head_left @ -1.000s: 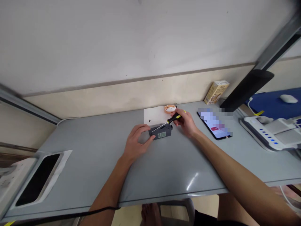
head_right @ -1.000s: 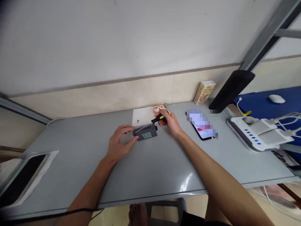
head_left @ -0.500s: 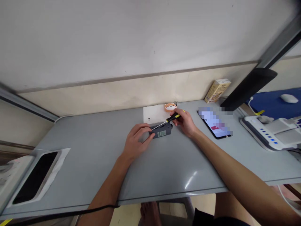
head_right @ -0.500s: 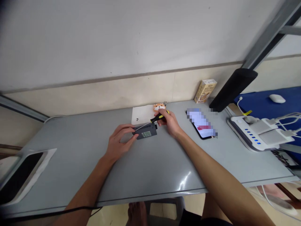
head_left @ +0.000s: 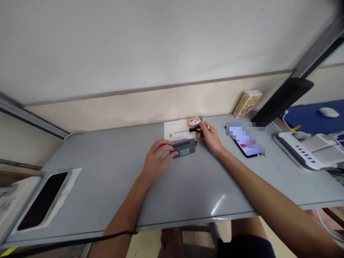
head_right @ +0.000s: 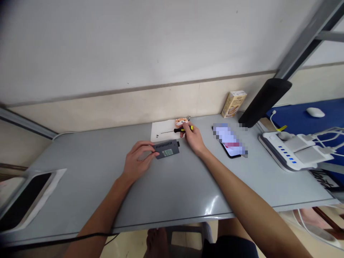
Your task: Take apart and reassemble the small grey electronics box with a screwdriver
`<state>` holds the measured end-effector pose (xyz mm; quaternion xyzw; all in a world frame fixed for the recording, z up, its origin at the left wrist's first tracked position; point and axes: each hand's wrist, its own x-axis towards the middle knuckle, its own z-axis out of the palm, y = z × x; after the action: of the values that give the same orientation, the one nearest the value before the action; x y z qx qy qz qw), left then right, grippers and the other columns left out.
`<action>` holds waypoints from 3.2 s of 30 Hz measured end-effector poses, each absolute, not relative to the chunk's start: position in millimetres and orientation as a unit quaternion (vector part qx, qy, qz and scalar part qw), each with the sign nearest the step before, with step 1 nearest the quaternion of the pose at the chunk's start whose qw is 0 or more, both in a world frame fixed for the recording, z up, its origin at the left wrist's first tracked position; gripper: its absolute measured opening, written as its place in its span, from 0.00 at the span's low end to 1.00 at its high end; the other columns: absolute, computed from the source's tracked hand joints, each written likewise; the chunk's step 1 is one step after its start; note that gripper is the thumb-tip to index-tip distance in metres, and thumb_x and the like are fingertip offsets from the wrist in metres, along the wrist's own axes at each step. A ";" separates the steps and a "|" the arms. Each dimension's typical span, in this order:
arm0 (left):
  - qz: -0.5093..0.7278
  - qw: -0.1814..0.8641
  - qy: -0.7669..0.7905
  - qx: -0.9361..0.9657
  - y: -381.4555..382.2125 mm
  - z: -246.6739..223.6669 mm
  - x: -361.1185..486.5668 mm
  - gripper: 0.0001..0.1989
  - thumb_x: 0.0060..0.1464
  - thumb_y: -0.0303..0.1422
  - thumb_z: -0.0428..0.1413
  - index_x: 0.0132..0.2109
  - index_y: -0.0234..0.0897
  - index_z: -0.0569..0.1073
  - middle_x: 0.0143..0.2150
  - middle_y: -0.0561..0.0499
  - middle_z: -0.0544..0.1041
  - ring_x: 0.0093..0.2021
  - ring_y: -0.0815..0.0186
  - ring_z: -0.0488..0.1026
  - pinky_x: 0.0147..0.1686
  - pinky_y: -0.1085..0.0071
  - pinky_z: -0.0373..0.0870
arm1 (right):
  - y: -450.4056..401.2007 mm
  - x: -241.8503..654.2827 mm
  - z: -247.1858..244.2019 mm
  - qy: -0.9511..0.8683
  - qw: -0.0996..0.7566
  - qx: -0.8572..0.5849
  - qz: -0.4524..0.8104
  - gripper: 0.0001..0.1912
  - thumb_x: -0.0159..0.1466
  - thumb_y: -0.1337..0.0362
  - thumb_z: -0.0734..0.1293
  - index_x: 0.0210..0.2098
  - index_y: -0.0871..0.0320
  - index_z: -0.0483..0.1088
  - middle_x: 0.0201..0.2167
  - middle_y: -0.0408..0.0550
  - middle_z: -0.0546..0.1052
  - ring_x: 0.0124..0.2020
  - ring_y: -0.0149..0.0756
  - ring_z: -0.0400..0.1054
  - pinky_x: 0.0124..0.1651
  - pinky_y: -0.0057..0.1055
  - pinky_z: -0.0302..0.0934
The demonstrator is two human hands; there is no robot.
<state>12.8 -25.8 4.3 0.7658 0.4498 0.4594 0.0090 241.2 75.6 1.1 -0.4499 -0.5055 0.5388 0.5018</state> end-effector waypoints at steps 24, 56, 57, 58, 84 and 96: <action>0.483 0.002 0.467 0.740 -22.5 1.5 8.6 0.02 0.63 0.30 0.61 0.39 0.40 0.75 0.43 0.48 0.79 0.42 0.66 0.77 0.41 0.68 0.76 | 79.6 245.2 0.0 -0.426 0.572 -0.417 0.563 0.24 0.64 0.42 0.65 0.34 0.57 0.75 0.17 0.42 0.70 0.18 0.29 0.55 0.22 0.30 0.46; 0.391 -0.182 0.431 0.793 -8.8 5.3 53.9 0.14 0.58 0.26 0.60 0.50 0.44 0.76 0.45 0.50 0.82 0.46 0.60 0.79 0.53 0.58 0.65 | 93.7 266.6 4.7 -0.380 0.579 -0.428 0.580 0.16 0.64 0.52 0.62 0.26 0.54 0.62 0.25 0.42 0.66 0.17 0.25 0.44 0.20 0.34 0.42; 0.388 -0.179 0.431 0.795 -8.6 4.8 53.6 0.13 0.59 0.26 0.59 0.50 0.45 0.77 0.45 0.51 0.82 0.46 0.60 0.79 0.53 0.58 0.65 | 93.4 266.6 5.2 -0.389 0.574 -0.433 0.575 0.16 0.64 0.51 0.61 0.26 0.54 0.61 0.24 0.42 0.66 0.17 0.26 0.44 0.20 0.34 0.42; 0.384 -0.176 0.432 0.797 -8.4 4.4 53.2 0.13 0.59 0.26 0.59 0.49 0.45 0.77 0.45 0.51 0.82 0.46 0.60 0.79 0.53 0.58 0.65 | 93.1 266.7 5.6 -0.396 0.570 -0.439 0.571 0.16 0.64 0.50 0.61 0.26 0.53 0.61 0.24 0.42 0.65 0.17 0.26 0.44 0.20 0.34 0.42; 0.369 -0.042 0.456 0.809 -12.1 14.6 25.1 0.13 0.58 0.28 0.57 0.50 0.43 0.76 0.49 0.47 0.80 0.50 0.57 0.77 0.53 0.57 0.70 | 68.8 244.0 -2.1 -0.662 0.424 -0.361 0.502 0.19 0.68 0.45 0.64 0.47 0.51 0.75 0.34 0.44 0.77 0.28 0.33 0.64 0.30 0.31 0.55; 0.461 0.229 0.541 0.665 8.2 -9.8 16.2 0.12 0.63 0.43 0.58 0.44 0.40 0.78 0.42 0.49 0.82 0.34 0.65 0.77 0.34 0.69 0.74 | 83.4 248.6 -3.3 -0.521 0.522 -0.415 0.533 0.27 0.64 0.37 0.63 0.44 0.52 0.74 0.29 0.41 0.75 0.21 0.27 0.58 0.24 0.28 0.50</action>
<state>16.2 8.2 -9.8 0.6654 0.5406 0.4609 0.2295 248.6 83.4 -3.3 -0.4147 -0.5214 0.5329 0.5216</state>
